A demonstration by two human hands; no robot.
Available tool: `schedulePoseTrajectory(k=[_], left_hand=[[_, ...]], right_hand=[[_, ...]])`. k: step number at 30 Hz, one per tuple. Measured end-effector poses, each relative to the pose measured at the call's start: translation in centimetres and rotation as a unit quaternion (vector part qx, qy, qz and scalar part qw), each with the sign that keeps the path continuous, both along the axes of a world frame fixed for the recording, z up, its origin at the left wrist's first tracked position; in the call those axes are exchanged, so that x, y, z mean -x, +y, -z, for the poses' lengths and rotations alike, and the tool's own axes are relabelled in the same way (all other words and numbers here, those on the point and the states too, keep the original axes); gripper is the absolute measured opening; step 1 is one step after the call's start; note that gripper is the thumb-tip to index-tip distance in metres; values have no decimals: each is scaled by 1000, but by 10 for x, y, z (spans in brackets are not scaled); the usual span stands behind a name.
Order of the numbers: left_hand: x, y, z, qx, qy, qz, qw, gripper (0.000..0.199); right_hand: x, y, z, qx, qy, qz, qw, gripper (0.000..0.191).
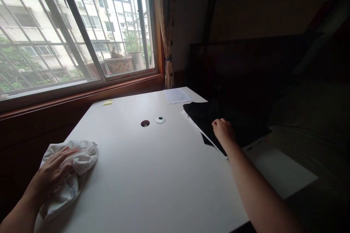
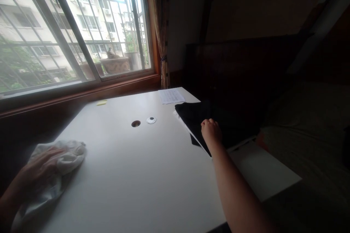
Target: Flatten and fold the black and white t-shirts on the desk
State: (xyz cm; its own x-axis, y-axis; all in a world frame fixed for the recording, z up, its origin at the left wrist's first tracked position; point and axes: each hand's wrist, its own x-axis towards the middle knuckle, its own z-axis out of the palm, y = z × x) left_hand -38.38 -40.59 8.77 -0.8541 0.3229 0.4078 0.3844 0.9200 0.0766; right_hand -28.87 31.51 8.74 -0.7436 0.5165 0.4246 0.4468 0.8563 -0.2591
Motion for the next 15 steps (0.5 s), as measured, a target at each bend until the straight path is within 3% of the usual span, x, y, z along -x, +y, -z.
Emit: schedulePoseTrajectory(k=[4, 9, 13, 15], left_hand=[[4, 9, -2, -26, 32, 82, 996, 34], [1, 29, -10, -19, 41, 115, 992, 28], [-5, 43, -20, -12, 71, 146, 987, 24], [-5, 49, -21, -8, 81, 145, 986, 24]], right_hand=[[-1, -4, 0, 72, 30, -3, 997, 21], [1, -1, -2, 145, 74, -13, 987, 19], [5, -7, -7, 224, 116, -42, 967, 22], [6, -23, -9, 293, 145, -94, 940, 25]])
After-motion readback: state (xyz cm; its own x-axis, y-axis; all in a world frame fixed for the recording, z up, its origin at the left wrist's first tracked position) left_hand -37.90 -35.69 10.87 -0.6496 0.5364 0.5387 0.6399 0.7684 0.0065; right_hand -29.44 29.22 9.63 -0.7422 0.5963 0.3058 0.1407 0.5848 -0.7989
